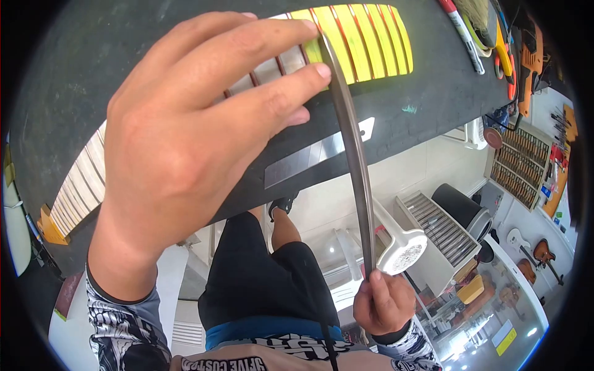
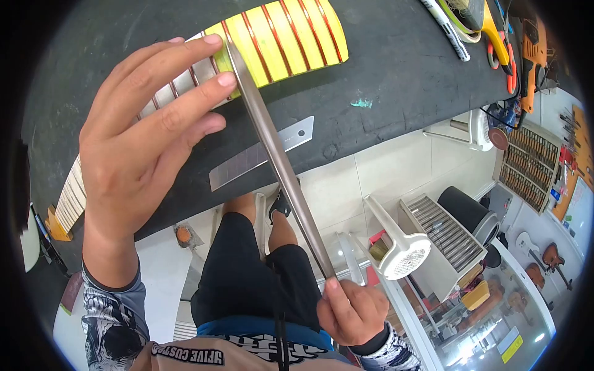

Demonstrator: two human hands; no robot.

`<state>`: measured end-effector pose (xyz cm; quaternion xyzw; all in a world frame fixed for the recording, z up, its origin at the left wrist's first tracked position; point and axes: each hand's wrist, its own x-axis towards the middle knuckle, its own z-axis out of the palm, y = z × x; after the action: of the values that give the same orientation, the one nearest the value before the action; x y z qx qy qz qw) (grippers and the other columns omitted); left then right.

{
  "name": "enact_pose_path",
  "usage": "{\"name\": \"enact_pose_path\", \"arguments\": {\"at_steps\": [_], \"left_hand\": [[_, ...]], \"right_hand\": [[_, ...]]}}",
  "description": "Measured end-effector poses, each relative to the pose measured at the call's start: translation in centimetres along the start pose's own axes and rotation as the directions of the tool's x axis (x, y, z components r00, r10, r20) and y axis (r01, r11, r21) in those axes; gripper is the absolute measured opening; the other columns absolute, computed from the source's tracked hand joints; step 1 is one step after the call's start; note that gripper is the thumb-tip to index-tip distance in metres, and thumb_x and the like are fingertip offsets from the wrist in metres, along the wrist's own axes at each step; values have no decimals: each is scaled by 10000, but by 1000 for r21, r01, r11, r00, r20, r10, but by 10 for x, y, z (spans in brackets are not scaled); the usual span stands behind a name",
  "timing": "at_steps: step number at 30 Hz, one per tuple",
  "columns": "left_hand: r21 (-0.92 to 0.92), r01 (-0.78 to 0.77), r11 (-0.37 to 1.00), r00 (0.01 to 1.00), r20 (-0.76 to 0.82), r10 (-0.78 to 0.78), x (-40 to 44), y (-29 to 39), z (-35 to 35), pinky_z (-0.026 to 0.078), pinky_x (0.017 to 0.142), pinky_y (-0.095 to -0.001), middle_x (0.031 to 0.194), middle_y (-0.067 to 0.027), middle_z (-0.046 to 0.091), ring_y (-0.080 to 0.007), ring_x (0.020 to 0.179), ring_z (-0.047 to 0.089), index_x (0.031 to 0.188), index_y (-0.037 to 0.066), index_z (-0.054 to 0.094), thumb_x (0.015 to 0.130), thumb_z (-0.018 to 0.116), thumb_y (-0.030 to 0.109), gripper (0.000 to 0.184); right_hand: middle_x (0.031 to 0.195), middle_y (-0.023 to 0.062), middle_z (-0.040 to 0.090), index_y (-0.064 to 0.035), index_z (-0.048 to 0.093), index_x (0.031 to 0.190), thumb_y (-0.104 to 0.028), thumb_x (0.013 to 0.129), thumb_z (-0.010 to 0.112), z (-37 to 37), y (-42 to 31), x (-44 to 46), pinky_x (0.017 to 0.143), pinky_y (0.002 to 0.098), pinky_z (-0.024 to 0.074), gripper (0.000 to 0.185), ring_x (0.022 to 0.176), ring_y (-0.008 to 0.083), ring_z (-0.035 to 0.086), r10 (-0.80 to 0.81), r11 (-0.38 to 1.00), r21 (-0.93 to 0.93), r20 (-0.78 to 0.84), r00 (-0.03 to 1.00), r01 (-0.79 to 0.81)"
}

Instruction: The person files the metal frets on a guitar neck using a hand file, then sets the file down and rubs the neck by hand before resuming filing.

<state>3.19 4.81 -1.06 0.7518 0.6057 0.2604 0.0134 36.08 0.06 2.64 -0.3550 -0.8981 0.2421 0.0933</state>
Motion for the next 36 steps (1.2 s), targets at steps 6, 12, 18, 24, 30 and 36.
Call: {"name": "enact_pose_path", "arguments": {"at_steps": [6,12,18,24,30,36], "left_hand": [[6,8,1000,1000,-1,-8,0,0,-1,531,893,-393,1191,-97,690,-325,1074,645,1089,129,752,721,782,112,370],[-10,10,1000,1000,0,-10,-1,0,0,535,894,-394,1198,-98,687,-324,1080,645,1090,133,752,725,781,107,366],[-16,24,1000,1000,-4,-24,-5,-1,2,540,895,-395,1206,-100,684,-323,1086,644,1090,136,753,730,779,102,363],[-48,20,999,999,-41,-22,-5,-2,4,545,883,-394,1197,-102,684,-333,1066,646,1079,119,751,709,783,89,372],[-59,54,997,998,-23,-56,-6,-4,2,556,851,-400,1190,-100,682,-352,1054,644,1058,118,755,704,777,93,355],[-102,89,991,996,-20,-92,-9,-3,2,565,837,-406,1187,-98,683,-365,1054,644,1043,109,753,701,779,110,343]], "right_hand": [[723,73,625,26,635,1254,52,694,703,5,-7,109,470,272,435,565,538,182,580,-12,1000,28,-34,999,12],[747,70,645,-1,637,1236,51,687,702,5,5,45,495,298,458,555,559,193,594,-25,1000,-19,-41,999,24],[782,81,651,-4,617,1244,44,673,710,3,6,-6,500,301,455,580,560,202,590,-4,1000,0,0,1000,4],[715,70,609,14,654,1240,59,692,702,12,-1,97,461,282,429,552,516,177,556,-31,999,27,-89,996,33],[735,71,628,11,636,1253,67,689,708,8,2,78,477,284,437,571,538,184,573,-38,999,7,-53,998,39],[793,82,652,3,618,1252,37,703,703,-9,-5,-1,498,304,447,556,574,195,587,5,1000,-31,47,999,-4]]}}
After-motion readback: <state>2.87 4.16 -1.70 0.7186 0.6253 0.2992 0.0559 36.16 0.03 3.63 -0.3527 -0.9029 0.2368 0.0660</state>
